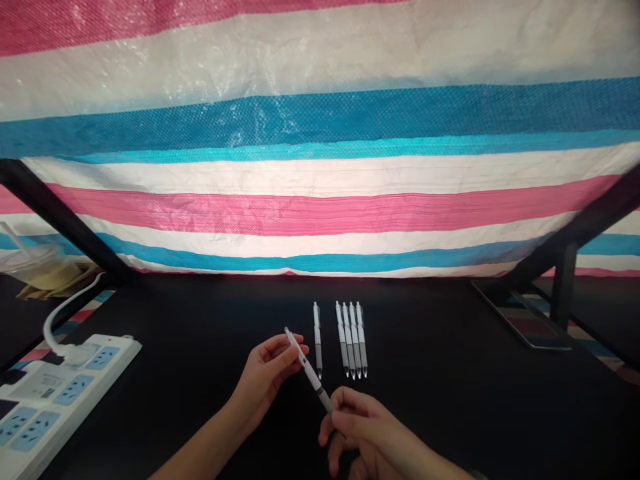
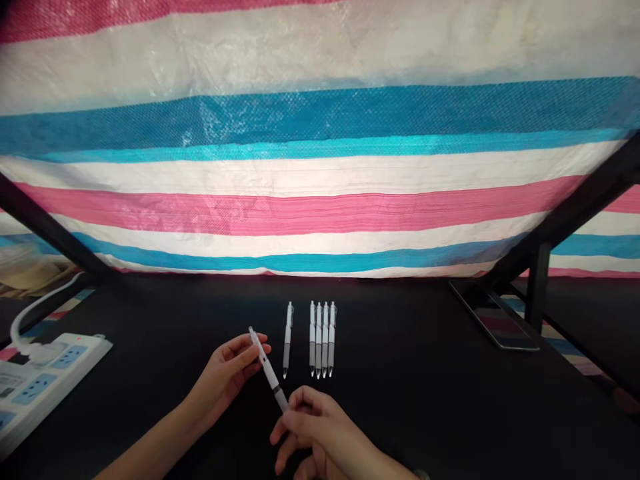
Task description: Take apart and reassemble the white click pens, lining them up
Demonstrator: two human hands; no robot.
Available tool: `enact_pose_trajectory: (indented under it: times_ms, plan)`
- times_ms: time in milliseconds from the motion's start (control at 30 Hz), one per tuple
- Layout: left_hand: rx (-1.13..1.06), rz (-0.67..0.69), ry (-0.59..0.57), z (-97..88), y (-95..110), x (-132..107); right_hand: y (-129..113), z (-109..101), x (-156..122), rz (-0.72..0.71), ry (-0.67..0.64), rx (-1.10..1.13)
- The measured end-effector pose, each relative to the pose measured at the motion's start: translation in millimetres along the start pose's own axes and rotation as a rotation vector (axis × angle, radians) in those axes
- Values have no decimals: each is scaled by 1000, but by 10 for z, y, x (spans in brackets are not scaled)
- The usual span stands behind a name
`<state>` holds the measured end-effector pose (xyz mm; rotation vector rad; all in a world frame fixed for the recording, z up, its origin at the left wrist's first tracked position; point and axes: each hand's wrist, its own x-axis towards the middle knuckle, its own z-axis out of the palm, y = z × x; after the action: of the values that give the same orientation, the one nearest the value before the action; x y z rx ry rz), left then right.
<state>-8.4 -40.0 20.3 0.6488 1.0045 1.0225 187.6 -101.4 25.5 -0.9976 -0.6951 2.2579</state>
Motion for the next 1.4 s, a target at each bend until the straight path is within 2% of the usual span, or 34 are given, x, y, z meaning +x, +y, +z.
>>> enact_pose_trajectory:
  times_ms: [133,233,367,467,633,900,1400]
  plan:
    - [-10,8,-15,-4,0,-1,5,-13,9,45,15,-13]
    - [-19,12,-11,-13,-9,5,5,-22,9,6,-2,-8]
    - [-28,19,-12,-27,-28,21,-2,-27,10,60,3,-21]
    - [-35,16,-17,-37,-38,34,-4,-33,13,42,-1,-13]
    - [-42,21,-21,-42,-33,33,-9,-41,22,121,26,-26]
    - [-73,27,7,-34,-25,34,22,-43,12,28,-13,-23]
    - [-77,93,44,-122,90,103,36,-28,-1,80,10,-54]
